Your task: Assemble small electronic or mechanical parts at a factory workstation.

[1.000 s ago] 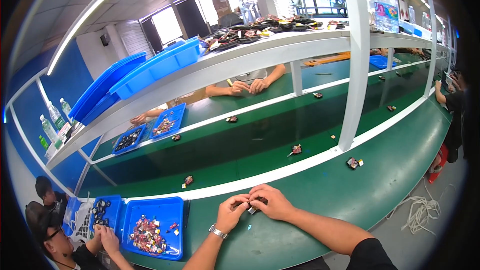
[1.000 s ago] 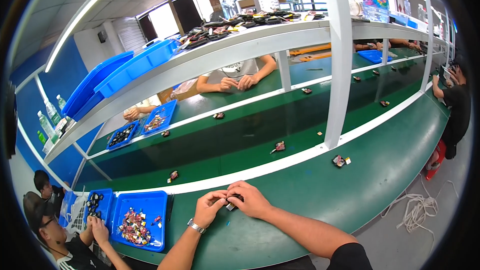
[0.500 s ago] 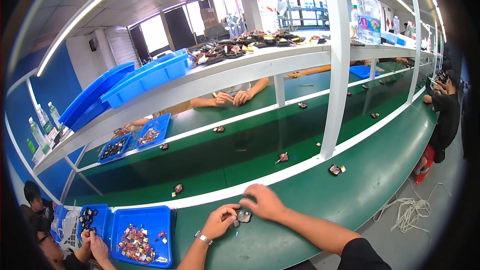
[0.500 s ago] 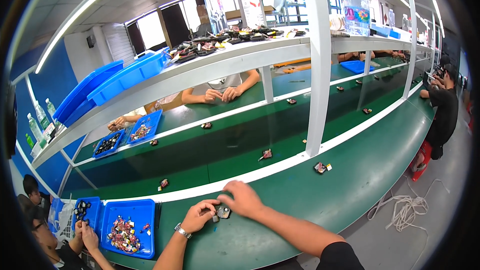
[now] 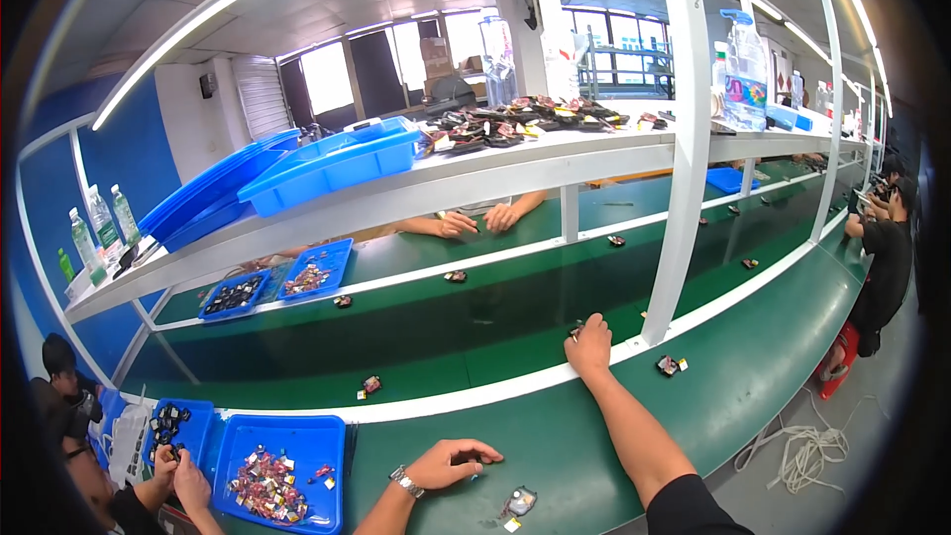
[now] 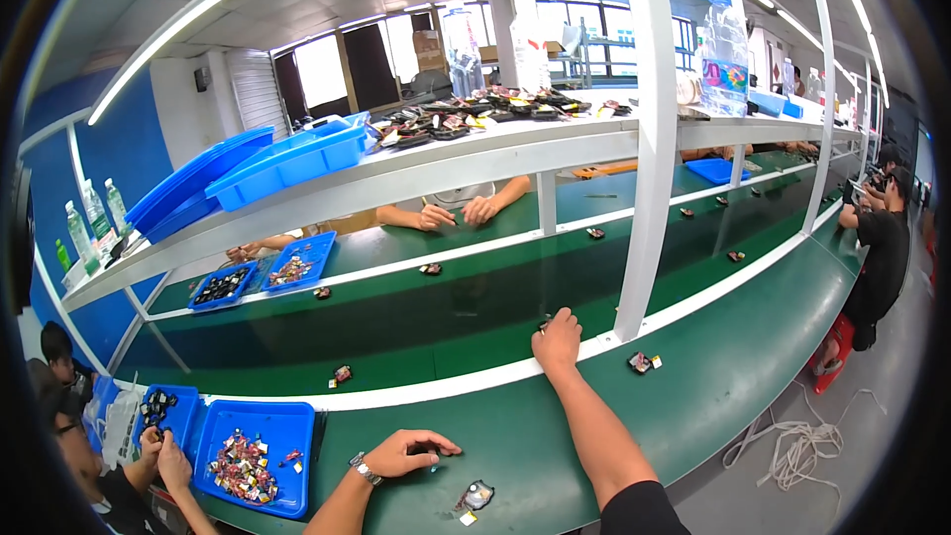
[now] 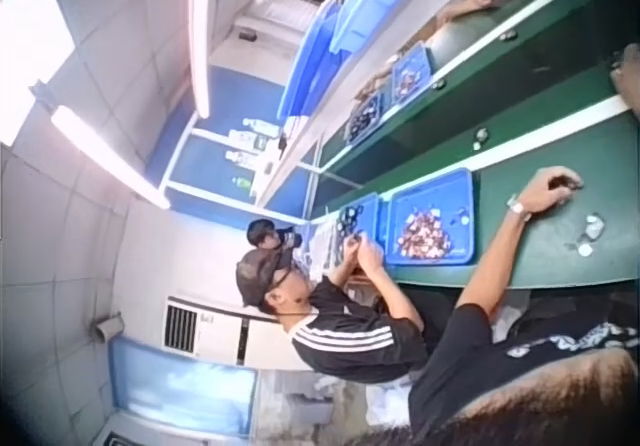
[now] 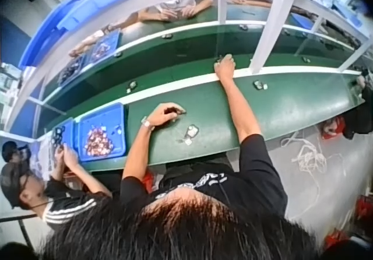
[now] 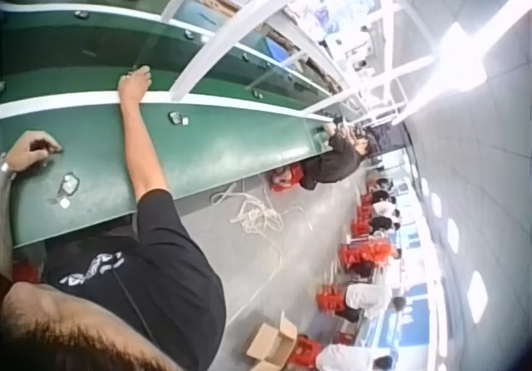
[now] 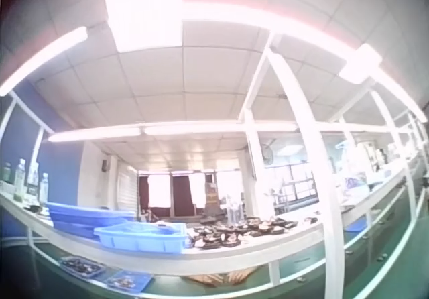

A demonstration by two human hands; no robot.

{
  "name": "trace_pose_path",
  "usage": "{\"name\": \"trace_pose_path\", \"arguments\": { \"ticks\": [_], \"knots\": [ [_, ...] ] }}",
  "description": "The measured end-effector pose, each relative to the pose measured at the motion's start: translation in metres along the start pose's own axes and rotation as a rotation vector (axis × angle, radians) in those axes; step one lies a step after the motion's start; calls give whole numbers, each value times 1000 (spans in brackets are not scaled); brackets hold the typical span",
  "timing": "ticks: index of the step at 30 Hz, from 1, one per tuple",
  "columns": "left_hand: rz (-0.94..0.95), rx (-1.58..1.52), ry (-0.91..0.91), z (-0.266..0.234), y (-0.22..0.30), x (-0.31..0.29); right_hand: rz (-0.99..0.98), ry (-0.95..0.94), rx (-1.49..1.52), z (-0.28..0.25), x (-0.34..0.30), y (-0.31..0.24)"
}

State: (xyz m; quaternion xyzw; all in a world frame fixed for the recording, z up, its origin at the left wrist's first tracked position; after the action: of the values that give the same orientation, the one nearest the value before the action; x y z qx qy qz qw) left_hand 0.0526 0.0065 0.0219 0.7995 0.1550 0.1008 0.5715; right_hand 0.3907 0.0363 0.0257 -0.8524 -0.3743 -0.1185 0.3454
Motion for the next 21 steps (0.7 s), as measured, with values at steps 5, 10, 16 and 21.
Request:
{"name": "trace_pose_path", "arguments": {
  "ticks": [5,10,16,21],
  "knots": [
    [-80,-327,341,-18,-20,4,-197,-238,322,-5,-26,-39],
    [-110,-363,447,-24,-24,3,-338,-302,165,9,-42,-54],
    [-124,-349,416,-24,-25,3,-262,-339,149,20,-43,-79],
    [-118,-364,412,-26,-30,0,-163,-423,27,27,-44,-109]
  ]
}}
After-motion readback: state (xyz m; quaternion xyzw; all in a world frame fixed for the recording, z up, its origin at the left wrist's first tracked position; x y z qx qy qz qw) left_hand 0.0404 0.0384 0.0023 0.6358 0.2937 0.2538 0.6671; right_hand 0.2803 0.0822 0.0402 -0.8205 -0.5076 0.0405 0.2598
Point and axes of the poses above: each hand's wrist, its own x-axis towards the middle knuckle, its own z-axis out of the palm, y = z × x, the point moved 6 cm from there along x, towards the middle knuckle, and after that the axes turned 1 degree about -x, right-handed, at the moved point
